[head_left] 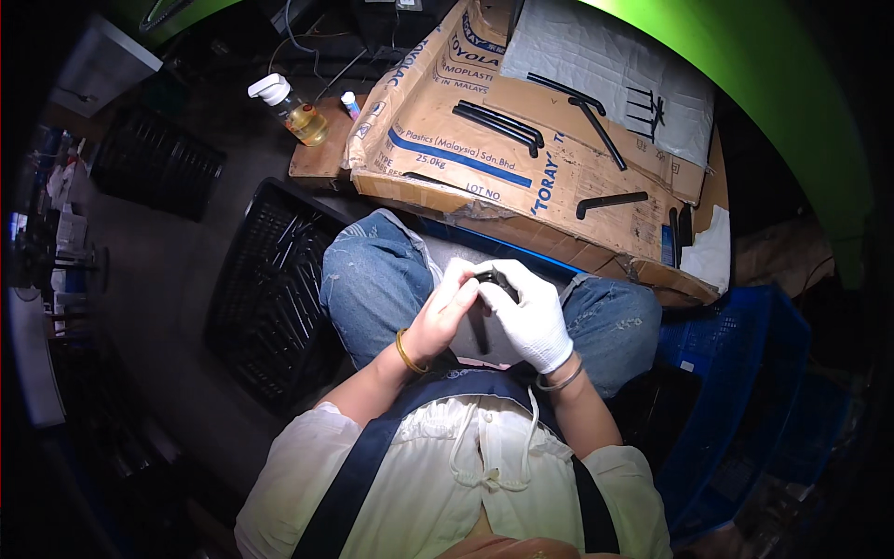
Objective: Inspecting and organizing black plastic components next to an injection molding machine.
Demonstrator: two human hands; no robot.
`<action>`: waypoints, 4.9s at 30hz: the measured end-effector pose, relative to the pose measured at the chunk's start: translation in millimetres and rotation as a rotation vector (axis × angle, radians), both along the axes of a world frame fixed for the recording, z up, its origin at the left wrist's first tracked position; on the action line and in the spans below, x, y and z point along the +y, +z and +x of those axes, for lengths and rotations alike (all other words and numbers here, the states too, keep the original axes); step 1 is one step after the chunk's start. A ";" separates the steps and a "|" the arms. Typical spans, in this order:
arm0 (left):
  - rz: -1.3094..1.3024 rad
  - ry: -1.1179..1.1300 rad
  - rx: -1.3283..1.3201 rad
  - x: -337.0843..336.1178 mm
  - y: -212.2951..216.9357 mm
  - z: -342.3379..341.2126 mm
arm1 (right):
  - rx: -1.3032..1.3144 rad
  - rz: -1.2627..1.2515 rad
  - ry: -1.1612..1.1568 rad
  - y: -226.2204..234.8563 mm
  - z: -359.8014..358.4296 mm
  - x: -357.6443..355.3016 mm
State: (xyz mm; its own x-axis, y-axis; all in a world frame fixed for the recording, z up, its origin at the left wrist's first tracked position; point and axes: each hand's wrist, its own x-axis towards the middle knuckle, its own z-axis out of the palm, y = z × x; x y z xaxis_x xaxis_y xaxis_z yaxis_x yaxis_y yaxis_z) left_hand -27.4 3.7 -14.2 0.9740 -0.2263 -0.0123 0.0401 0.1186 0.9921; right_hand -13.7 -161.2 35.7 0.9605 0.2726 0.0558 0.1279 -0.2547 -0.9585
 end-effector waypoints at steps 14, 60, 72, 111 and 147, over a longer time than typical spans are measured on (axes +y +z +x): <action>-0.159 -0.009 -0.149 27.8 -10.1 -2.8 | -0.168 -0.166 0.070 7.4 -26.8 10.4; -0.163 0.107 -0.255 6.7 -13.3 -14.1 | 0.235 0.209 -0.041 -6.7 -27.7 32.7; -1.319 -0.069 0.509 39.4 -13.9 38.4 | 0.138 -0.280 0.112 -32.7 -41.0 23.1; -0.723 0.356 0.362 71.3 15.8 19.2 | 0.135 -0.161 -0.029 -39.3 -47.6 13.8; 1.282 -0.530 -0.512 -19.0 -98.3 209.1 | 0.415 -0.071 -0.494 -133.2 -37.1 -72.2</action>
